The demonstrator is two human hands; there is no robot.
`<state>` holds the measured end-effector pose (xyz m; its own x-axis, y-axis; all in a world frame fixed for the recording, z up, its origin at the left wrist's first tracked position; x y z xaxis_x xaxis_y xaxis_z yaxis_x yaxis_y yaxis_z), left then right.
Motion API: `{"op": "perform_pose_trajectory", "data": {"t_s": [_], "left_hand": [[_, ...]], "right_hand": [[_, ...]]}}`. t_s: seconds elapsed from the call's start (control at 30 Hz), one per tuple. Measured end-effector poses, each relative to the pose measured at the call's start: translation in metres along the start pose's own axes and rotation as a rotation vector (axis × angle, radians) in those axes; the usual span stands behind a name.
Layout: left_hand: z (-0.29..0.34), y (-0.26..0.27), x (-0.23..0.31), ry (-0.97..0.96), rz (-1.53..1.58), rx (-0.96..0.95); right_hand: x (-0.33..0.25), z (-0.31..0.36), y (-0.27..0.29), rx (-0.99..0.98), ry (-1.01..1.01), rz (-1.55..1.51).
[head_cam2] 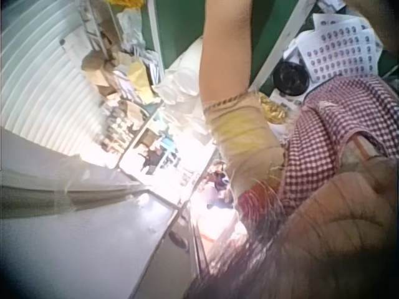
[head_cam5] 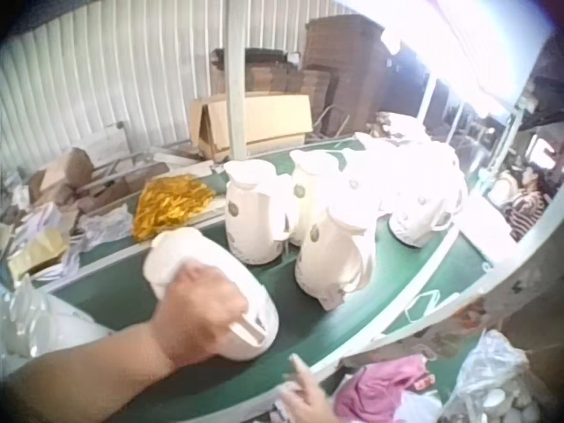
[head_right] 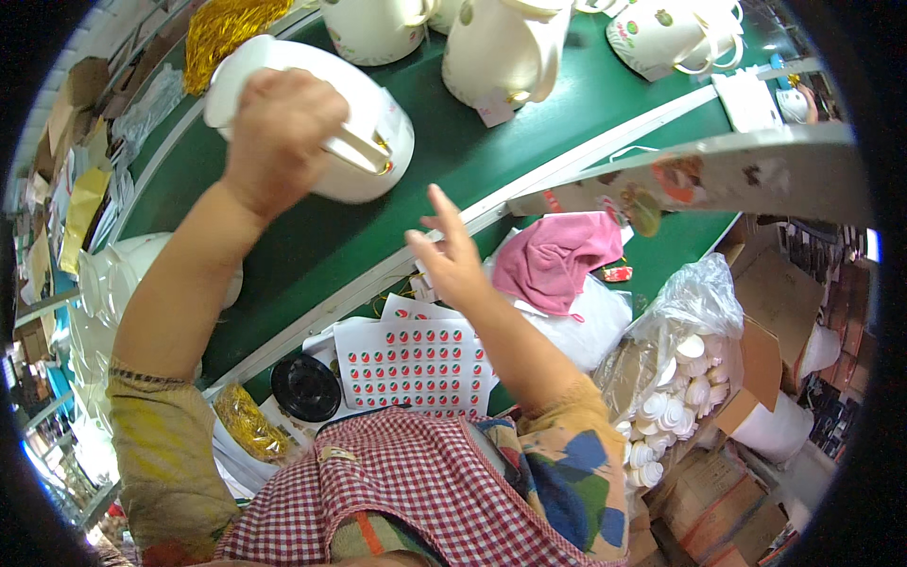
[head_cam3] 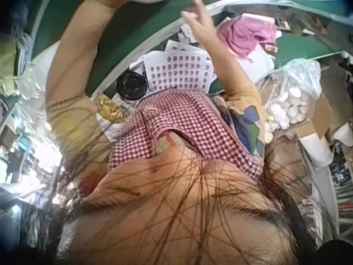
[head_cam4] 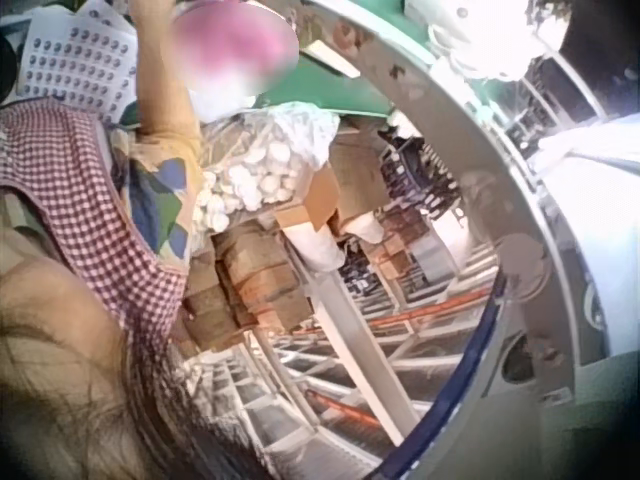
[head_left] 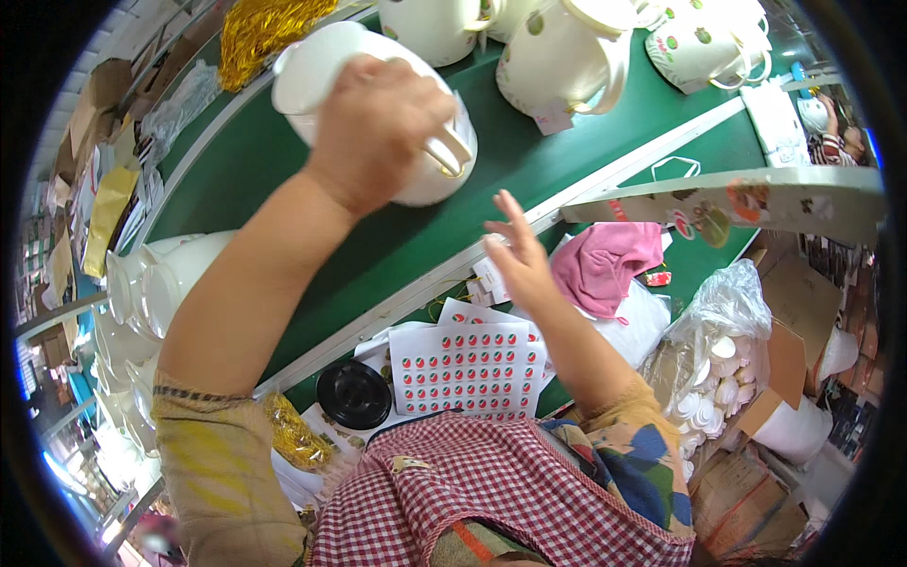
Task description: The person assembles white plastic pitchers by attaching lids and handles, then applies small stickers to the sides. The person handles multiple pitchers one at a time, placing finished units on the conveyor belt.
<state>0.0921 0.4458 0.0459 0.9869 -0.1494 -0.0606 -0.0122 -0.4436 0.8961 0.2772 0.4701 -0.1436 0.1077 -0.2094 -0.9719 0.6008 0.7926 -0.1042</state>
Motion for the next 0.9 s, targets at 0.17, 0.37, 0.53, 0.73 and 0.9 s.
{"op": "perform_pose_trajectory", "data": {"t_s": [0.17,0.37,0.53,0.73,0.9], "left_hand": [[-0.024,-0.053,0.057,-0.222,-0.110,-0.078],[-0.063,-0.084,0.052,-0.239,-0.044,-0.119],[-0.009,-0.029,0.071,-0.102,0.367,0.077],[0.201,-0.076,0.110,0.586,0.334,-0.830],[0.226,-0.090,0.145,0.622,0.485,-0.737]], "right_hand": [[0.011,-0.046,-0.029,-0.107,0.011,-0.148],[0.024,-0.067,-0.012,-0.056,0.035,-0.374],[0.017,0.011,0.059,0.123,0.108,0.029],[0.091,0.152,0.013,-0.171,-0.211,0.050],[0.110,0.164,-0.010,-0.120,-0.154,0.193]]}}
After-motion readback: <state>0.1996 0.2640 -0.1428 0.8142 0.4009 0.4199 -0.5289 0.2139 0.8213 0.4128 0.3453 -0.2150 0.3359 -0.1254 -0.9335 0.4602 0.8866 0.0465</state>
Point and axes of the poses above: each hand's wrist, its own z-axis away from the middle knuckle, its own y-axis out of the back of the hand, x = y × z, the point moved 6 cm from there along -z, towards the middle knuckle, and after that the axes turned 7 degrees about -x, right-handed, at the moved point
